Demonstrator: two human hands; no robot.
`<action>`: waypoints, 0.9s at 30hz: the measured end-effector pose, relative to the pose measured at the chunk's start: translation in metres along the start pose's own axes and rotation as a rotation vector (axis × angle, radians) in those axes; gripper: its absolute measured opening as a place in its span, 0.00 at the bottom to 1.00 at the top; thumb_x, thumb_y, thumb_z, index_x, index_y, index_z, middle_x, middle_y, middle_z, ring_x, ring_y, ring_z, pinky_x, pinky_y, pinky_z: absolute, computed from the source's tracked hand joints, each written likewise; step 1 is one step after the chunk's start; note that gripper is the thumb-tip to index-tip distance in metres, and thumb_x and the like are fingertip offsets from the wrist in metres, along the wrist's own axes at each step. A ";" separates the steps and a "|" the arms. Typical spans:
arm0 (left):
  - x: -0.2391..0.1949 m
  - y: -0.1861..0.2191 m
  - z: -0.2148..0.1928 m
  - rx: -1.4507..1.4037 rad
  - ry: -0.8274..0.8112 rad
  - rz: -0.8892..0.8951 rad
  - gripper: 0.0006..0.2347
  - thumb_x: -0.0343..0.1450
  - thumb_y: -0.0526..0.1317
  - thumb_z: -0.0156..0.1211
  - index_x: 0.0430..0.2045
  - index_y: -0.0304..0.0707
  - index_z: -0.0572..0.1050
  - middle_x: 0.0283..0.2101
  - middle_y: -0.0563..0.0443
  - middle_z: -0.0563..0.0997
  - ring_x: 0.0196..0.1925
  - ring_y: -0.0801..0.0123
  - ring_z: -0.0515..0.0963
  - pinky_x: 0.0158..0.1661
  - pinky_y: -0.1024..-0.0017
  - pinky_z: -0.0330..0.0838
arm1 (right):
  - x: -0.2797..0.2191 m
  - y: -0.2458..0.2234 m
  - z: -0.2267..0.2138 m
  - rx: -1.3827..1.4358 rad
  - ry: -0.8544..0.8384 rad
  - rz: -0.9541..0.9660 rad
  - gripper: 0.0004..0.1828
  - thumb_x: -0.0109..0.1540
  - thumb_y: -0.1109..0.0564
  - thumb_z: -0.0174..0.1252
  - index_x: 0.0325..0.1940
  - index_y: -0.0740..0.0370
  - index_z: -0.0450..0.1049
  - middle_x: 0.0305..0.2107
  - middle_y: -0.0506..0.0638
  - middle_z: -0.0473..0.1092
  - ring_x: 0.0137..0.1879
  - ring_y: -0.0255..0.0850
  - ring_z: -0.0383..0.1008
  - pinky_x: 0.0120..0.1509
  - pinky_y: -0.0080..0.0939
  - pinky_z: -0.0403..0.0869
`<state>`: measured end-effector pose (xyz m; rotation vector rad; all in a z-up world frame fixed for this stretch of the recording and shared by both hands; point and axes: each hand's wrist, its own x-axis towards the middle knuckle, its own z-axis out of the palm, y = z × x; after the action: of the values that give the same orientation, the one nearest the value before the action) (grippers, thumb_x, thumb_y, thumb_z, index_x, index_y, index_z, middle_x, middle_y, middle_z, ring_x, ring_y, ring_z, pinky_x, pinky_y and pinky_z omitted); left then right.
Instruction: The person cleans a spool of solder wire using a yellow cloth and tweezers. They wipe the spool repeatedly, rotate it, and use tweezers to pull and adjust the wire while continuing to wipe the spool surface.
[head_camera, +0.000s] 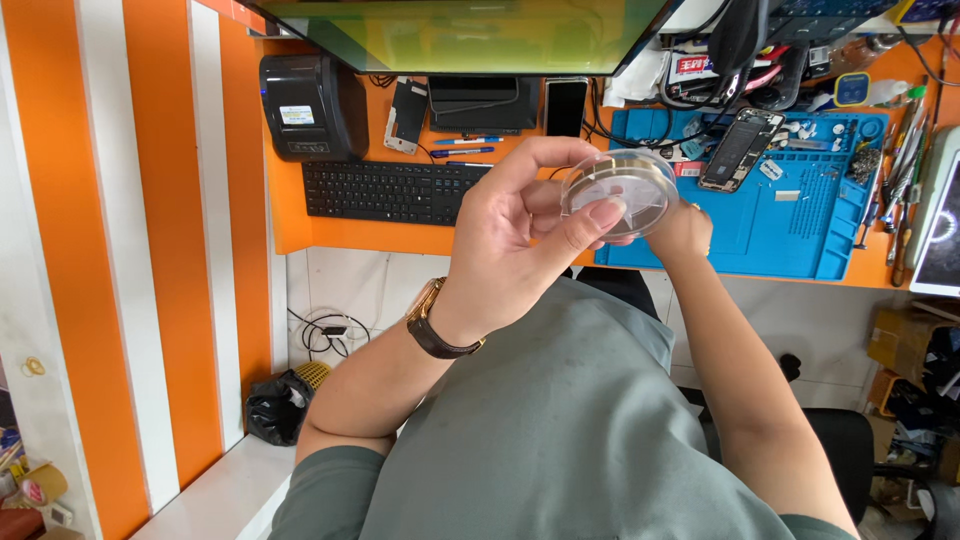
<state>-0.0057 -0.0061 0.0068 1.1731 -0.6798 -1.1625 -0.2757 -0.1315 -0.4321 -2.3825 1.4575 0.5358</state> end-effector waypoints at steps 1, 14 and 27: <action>0.001 0.000 0.001 0.012 -0.002 -0.012 0.15 0.75 0.39 0.68 0.53 0.37 0.72 0.45 0.43 0.85 0.41 0.52 0.93 0.43 0.71 0.91 | -0.006 -0.001 -0.015 0.078 0.078 -0.009 0.13 0.68 0.45 0.58 0.32 0.49 0.74 0.27 0.48 0.77 0.33 0.53 0.79 0.33 0.51 0.74; 0.011 -0.001 0.003 0.313 -0.346 -0.153 0.12 0.75 0.42 0.65 0.51 0.43 0.77 0.36 0.49 0.90 0.37 0.70 0.93 0.41 0.79 0.88 | -0.162 -0.011 -0.358 1.468 -0.207 -0.874 0.37 0.71 0.21 0.56 0.44 0.58 0.76 0.43 0.53 0.69 0.41 0.41 0.79 0.50 0.40 0.79; 0.018 -0.075 0.046 0.742 -0.786 -0.193 0.13 0.74 0.50 0.62 0.44 0.44 0.84 0.33 0.49 0.89 0.32 0.56 0.87 0.32 0.64 0.76 | -0.179 0.013 -0.258 1.797 -0.142 -0.538 0.33 0.70 0.29 0.61 0.53 0.63 0.70 0.29 0.54 0.78 0.51 0.57 0.83 0.75 0.64 0.75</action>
<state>-0.0666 -0.0359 -0.0530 1.3864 -1.7334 -1.6144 -0.3213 -0.1095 -0.1221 -1.0280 0.5190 -0.5688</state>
